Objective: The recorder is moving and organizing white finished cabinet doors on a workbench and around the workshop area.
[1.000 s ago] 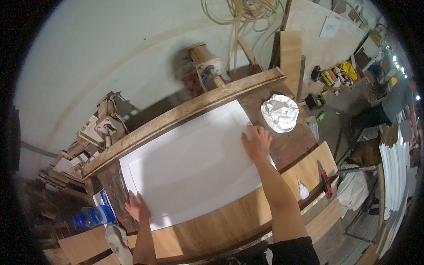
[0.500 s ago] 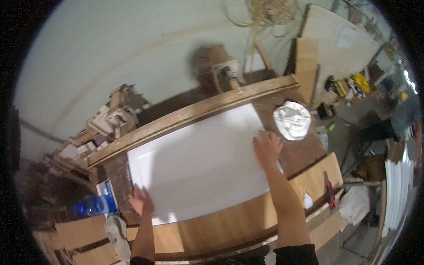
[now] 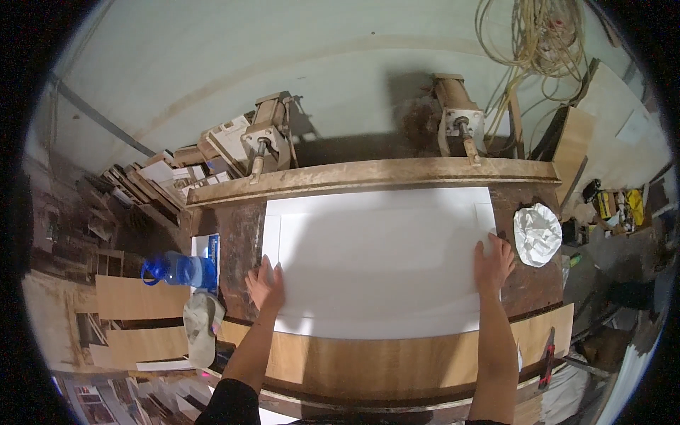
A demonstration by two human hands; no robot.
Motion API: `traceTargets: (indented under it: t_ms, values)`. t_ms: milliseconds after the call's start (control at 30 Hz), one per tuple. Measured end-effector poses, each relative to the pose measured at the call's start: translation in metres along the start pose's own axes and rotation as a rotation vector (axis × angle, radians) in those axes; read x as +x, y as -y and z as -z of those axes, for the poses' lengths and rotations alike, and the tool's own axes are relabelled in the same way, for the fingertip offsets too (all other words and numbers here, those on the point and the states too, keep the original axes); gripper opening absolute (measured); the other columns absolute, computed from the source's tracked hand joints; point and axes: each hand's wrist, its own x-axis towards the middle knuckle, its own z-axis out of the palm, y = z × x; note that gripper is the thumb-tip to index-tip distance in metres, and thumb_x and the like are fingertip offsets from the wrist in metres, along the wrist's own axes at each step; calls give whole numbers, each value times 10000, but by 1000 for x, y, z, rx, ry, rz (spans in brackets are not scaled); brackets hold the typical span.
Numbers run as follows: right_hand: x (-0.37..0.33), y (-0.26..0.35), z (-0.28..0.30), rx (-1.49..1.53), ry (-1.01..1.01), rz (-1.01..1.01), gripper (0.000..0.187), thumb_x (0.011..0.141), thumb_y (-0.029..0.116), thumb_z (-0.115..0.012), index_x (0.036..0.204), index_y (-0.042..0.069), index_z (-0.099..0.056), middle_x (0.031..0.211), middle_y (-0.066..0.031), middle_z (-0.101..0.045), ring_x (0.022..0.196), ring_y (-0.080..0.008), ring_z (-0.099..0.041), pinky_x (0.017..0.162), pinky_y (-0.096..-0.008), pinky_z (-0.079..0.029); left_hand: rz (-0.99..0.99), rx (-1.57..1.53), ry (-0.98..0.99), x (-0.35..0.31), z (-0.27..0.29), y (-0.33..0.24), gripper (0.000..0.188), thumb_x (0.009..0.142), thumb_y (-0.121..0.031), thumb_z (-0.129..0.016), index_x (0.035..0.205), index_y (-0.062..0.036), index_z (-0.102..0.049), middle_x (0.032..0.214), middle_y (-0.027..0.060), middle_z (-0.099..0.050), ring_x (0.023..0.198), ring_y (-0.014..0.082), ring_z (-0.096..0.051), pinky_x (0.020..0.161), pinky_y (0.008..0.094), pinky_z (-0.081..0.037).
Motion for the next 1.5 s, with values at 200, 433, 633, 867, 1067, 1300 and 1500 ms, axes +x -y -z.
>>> traceTargets:
  t_ms: [200,433,633,867,1067,1300,1500]
  values:
    - [2,-10,-5,43,-18,10,418,879,399,-674,1257,229,-620,1266,-46,-568,1229,-294,-502,1058,-511,-350,-44,1,-39,1,0,-7,504,932,-401,-638,1390,-193,-604,1199,154,-553,1144,352,-491,1035,490,-404]
    - [3,-3,-2,43,0,4,403,860,405,-696,1217,223,-655,1234,-43,-577,1220,-283,-494,1050,-488,-343,-133,6,-135,-1,-6,-1,487,929,-330,-648,1381,-153,-612,1182,170,-562,1147,372,-494,1012,489,-424]
    - [3,-10,-1,76,-83,29,387,851,398,-708,1196,230,-660,1202,-25,-591,1176,-271,-517,1014,-475,-372,-65,10,-73,-5,-5,-10,515,950,-390,-618,1429,-207,-565,1258,164,-522,1214,370,-472,1040,516,-408]
    - [2,-10,4,98,-68,32,354,849,373,-710,1172,235,-663,1184,-10,-591,1144,-261,-523,991,-473,-381,-21,41,2,-2,-5,-9,540,951,-425,-605,1458,-252,-532,1294,152,-507,1250,361,-457,1066,541,-385]
    - [1,-9,5,89,-43,34,375,859,378,-701,1194,218,-648,1212,-26,-580,1177,-264,-513,1013,-469,-369,-93,51,-58,-2,-16,7,530,950,-408,-600,1447,-231,-548,1289,158,-515,1233,372,-471,1045,534,-399]
    - [3,-14,1,114,11,16,387,880,394,-670,1226,222,-633,1263,-42,-562,1226,-271,-491,1049,-470,-346,-142,36,-91,-1,-14,2,517,957,-414,-587,1431,-207,-567,1256,182,-538,1211,386,-488,1021,538,-418]
    - [24,-32,-6,187,79,0,453,912,413,-659,1293,171,-629,1266,-78,-606,1207,-293,-540,1041,-472,-393,-81,79,-117,7,-22,11,560,961,-507,-563,1441,-219,-550,1426,223,-500,1341,429,-416,1110,546,-361]
